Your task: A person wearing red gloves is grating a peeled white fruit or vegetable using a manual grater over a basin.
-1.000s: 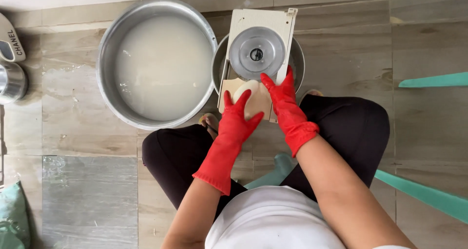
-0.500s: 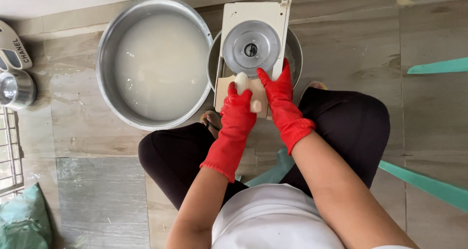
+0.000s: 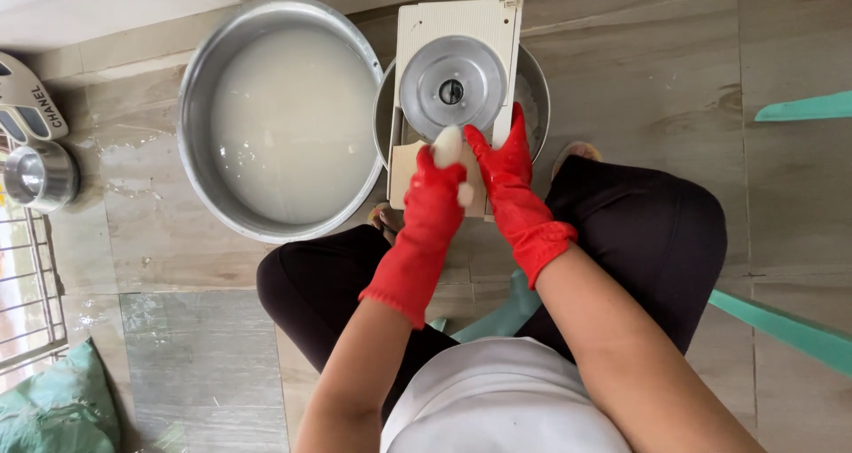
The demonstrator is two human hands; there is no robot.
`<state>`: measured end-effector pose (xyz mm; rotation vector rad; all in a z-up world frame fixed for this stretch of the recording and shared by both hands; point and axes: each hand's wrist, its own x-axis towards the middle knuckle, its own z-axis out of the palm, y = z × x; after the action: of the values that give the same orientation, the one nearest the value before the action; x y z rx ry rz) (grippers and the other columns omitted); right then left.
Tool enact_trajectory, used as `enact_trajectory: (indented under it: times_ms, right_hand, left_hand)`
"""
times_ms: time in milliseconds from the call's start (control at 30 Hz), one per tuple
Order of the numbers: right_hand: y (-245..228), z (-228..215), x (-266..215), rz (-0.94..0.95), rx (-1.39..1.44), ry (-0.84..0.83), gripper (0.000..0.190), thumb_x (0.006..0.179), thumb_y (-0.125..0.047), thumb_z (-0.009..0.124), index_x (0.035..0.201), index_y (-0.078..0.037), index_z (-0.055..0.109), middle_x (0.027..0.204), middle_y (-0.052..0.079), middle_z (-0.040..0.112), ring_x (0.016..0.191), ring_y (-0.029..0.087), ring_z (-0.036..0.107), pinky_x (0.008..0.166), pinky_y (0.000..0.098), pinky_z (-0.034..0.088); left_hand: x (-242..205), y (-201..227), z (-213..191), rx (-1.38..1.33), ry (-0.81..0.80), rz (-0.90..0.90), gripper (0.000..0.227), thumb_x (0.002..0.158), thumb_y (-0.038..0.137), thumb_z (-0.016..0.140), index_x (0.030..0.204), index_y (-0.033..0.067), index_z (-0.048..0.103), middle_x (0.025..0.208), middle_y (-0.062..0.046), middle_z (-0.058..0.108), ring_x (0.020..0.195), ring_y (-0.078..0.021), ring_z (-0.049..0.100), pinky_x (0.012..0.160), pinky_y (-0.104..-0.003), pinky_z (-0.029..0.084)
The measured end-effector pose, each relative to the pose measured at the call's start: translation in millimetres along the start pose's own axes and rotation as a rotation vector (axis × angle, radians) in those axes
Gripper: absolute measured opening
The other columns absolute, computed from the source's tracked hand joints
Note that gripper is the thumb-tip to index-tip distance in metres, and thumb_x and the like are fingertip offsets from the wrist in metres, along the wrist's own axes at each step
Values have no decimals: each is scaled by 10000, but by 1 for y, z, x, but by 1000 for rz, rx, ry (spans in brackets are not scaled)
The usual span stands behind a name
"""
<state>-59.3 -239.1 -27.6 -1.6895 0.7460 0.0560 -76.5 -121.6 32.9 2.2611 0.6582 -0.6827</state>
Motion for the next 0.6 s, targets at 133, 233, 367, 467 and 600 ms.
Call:
enact_trajectory:
  times_ms: [133,233,367,467,600]
  right_hand:
    - [1,-1,6,32,-10,-23,1015,880,-506,861,1624,-173,256,1649,140,344,1525,332,322,1280,478,258]
    - [-1,1,-3,33,0,-35,1023,878,-510,865,1623,-168,252,1651,138,340,1527,322,319,1284,467,260]
    - [-9,-5,-7,20,5,-29,1047,875,-534,860,1630,-165,235,1663,137,318,1535,326,310,1289,465,253]
    - [-12,-6,-9,40,7,-32,1023,892,-490,845,1630,-155,222,1657,157,321,1528,349,316,1282,484,266]
    - [-10,-7,-9,32,-39,-35,1014,914,-479,827,1634,-169,185,1651,172,330,1525,346,327,1287,484,269]
  left_hand:
    - [21,19,12,-62,91,48,670,896,408,609,1518,219,446,1191,-236,697,1074,-420,711,846,-548,592]
    - [24,15,15,-57,113,74,654,913,406,612,1510,185,457,1186,-246,704,1084,-436,707,847,-556,594]
    - [-14,30,-15,-48,82,90,619,937,321,641,1496,110,475,1196,-293,686,1091,-474,694,846,-583,592]
    - [13,27,0,-28,116,156,623,947,353,661,1492,115,477,1147,-273,701,1041,-453,714,791,-588,600]
    - [43,29,-1,16,131,237,650,912,375,646,1495,159,458,1171,-246,700,1112,-450,694,908,-584,574]
